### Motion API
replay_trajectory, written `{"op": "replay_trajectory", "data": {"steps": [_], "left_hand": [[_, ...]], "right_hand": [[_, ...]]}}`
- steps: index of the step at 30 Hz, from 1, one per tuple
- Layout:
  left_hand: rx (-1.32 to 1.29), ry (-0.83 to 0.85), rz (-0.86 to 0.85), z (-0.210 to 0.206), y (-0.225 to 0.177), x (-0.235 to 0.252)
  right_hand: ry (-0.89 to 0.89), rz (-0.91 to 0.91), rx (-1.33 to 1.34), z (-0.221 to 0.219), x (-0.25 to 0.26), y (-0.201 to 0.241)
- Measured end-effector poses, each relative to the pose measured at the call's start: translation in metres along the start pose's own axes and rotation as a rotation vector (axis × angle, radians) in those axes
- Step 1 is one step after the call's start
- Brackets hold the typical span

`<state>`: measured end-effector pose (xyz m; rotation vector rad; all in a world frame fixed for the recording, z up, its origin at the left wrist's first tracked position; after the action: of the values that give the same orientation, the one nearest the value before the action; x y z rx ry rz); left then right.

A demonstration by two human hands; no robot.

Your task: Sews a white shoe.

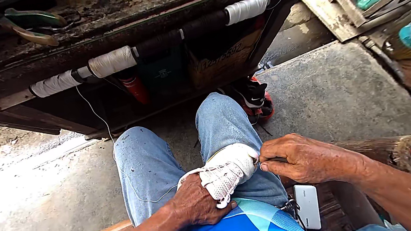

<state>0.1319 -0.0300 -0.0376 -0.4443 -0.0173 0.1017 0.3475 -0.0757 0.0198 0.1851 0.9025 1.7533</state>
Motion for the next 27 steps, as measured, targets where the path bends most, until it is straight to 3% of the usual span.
{"op": "replay_trajectory", "data": {"steps": [10,17,27], "left_hand": [[0.016,-0.031,-0.006,0.002,-0.002,0.001],[-0.035,0.05,0.003,0.002,0.0,0.009],[-0.056,0.081,-0.02,0.001,0.003,0.011]], "right_hand": [[0.028,0.067,0.004,0.0,0.004,-0.004],[0.058,0.094,-0.01,0.003,0.005,-0.005],[-0.017,0.141,0.034,-0.002,0.002,-0.011]]}}
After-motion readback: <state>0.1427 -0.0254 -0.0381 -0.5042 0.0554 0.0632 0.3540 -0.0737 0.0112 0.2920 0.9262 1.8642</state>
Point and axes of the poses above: each hand's wrist, its own x-axis towards the middle knuckle, its own z-axis out of the back of the hand, y = z × x, the point moved 6 cm from there along x, towards the middle knuckle, and after that the axes turned 5 degrees about y, right-handed, at the moved point
